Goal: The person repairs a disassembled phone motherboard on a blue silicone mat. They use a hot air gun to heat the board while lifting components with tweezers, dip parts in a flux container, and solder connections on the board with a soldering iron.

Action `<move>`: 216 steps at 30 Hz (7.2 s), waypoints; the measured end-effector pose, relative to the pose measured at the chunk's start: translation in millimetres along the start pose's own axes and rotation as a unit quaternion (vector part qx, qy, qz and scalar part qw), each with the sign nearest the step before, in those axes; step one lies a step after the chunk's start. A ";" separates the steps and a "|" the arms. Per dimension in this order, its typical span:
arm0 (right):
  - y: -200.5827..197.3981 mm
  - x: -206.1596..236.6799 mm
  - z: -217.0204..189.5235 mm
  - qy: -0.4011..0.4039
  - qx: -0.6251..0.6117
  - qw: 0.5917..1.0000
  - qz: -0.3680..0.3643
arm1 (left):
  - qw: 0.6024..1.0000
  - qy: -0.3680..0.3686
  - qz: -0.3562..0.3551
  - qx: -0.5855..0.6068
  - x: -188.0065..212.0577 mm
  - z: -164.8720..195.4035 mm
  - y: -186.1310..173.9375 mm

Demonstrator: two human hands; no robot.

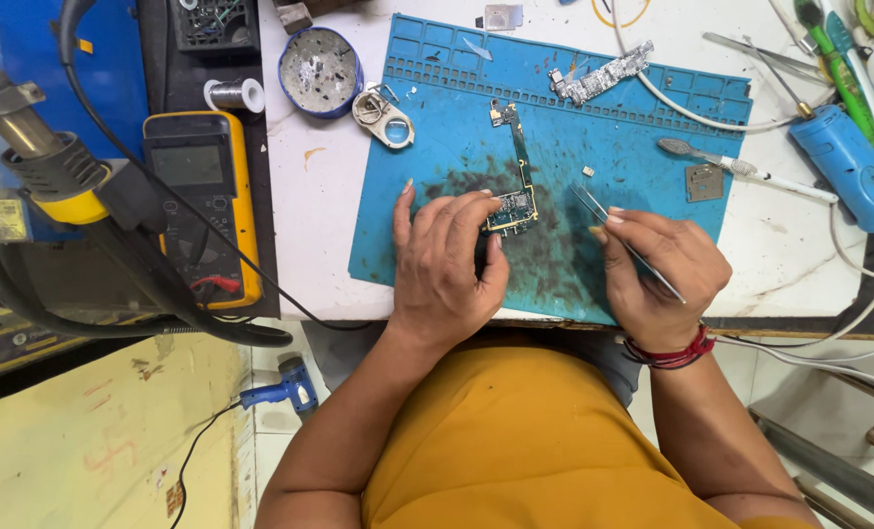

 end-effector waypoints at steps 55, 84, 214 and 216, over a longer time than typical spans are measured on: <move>-10.6 5.8 -3.3 -0.016 -0.060 0.998 0.017 | 0.924 -0.199 -0.022 -0.327 -109.9 -125.1 -62.5; 14.7 -7.5 -48.6 -0.065 -0.119 0.990 -0.034 | 0.996 -0.067 0.045 0.021 9.0 -19.8 -28.8; 19.3 12.3 -18.4 0.059 -0.123 0.990 -0.029 | 0.999 0.016 -0.029 0.008 -6.9 -9.5 -12.0; 19.4 12.5 -18.1 0.059 -0.124 0.990 -0.028 | 0.999 0.018 -0.026 0.010 -7.3 -9.2 -12.7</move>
Point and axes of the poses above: each hand's wrist, its own x-axis away from the middle knuckle, its own y-axis out of the palm, z = x × y, the point moved 4 cm from there along -x, towards the middle knuckle, and after that the axes turned 8 degrees about -x, right-handed, at the moved point
